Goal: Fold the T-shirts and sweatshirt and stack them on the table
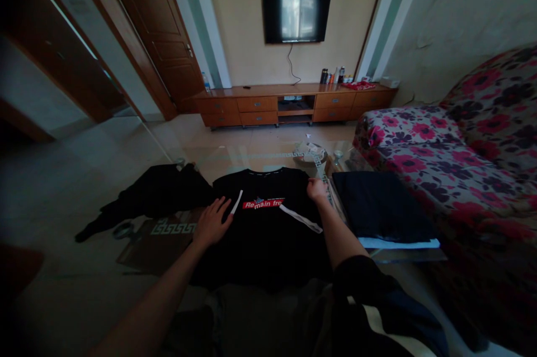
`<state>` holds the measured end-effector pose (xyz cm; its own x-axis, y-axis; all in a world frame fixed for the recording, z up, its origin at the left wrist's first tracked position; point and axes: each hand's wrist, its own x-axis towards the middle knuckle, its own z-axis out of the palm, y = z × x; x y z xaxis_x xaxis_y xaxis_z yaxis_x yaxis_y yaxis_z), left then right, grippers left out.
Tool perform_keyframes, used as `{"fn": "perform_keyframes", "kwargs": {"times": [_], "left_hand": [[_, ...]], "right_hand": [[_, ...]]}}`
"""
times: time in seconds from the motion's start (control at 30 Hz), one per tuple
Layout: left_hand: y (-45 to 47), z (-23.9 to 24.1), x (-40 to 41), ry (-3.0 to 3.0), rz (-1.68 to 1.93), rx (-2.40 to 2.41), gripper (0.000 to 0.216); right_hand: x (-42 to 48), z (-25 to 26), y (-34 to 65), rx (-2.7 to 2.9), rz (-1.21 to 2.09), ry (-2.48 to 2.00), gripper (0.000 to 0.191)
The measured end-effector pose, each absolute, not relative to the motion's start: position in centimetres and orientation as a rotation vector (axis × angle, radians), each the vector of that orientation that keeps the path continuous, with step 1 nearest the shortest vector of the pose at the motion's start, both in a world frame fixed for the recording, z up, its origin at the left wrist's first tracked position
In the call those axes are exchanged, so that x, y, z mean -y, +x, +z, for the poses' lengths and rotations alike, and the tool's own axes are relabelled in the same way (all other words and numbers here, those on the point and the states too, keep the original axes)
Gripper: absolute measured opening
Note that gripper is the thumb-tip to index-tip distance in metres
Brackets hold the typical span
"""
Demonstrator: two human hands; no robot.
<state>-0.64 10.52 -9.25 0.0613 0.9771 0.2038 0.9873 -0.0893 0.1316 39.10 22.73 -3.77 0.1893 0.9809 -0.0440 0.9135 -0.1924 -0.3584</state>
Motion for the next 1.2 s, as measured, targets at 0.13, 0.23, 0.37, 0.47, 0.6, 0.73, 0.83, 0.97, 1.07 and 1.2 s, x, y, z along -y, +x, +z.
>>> {"fn": "perform_keyframes", "kwargs": {"times": [0.13, 0.23, 0.37, 0.47, 0.6, 0.73, 0.83, 0.97, 1.07, 1.2], "left_hand": [[-0.6, -9.0, -10.5, -2.264, -0.381, 2.098, 0.059], [-0.5, -8.8, -10.6, -2.258, -0.385, 2.102, 0.059], [-0.4, -8.9, -10.6, -2.262, -0.381, 2.11, 0.059], [-0.4, -9.2, -10.6, -2.284, -0.382, 2.099, 0.06], [-0.8, -9.1, -10.9, -2.299, -0.333, 2.117, 0.061], [-1.1, -7.8, -12.7, -2.321, -0.305, 2.166, 0.057], [-1.1, -7.2, -14.8, -2.221, -0.404, 2.205, 0.053], [-1.7, -8.5, -17.3, -2.101, -0.511, 2.189, 0.058], [-2.7, -10.1, -18.7, -2.072, -0.464, 2.221, 0.072], [-4.3, -11.3, -20.3, -2.065, -0.332, 2.243, 0.085]], "right_hand": [[-23.0, -4.5, 38.9, 1.716, 0.365, -2.284, 0.049], [-22.9, -5.3, 38.2, 1.827, 0.203, -2.174, 0.057], [-22.9, -7.1, 37.2, 2.142, 0.218, -2.039, 0.058], [-23.1, -8.1, 36.9, 2.187, 0.259, -2.105, 0.061], [-23.2, -8.4, 37.0, 2.159, 0.168, -2.103, 0.068], [-23.5, -8.6, 37.2, 2.142, 0.174, -2.157, 0.072], [-23.7, -8.8, 37.0, 2.148, 0.159, -2.181, 0.074], [-24.0, -8.9, 36.8, 2.149, 0.101, -2.186, 0.079], [-24.3, -9.0, 36.8, 2.157, 0.121, -2.181, 0.08], [-24.7, -9.3, 37.0, 2.141, 0.112, -2.176, 0.08]]}}
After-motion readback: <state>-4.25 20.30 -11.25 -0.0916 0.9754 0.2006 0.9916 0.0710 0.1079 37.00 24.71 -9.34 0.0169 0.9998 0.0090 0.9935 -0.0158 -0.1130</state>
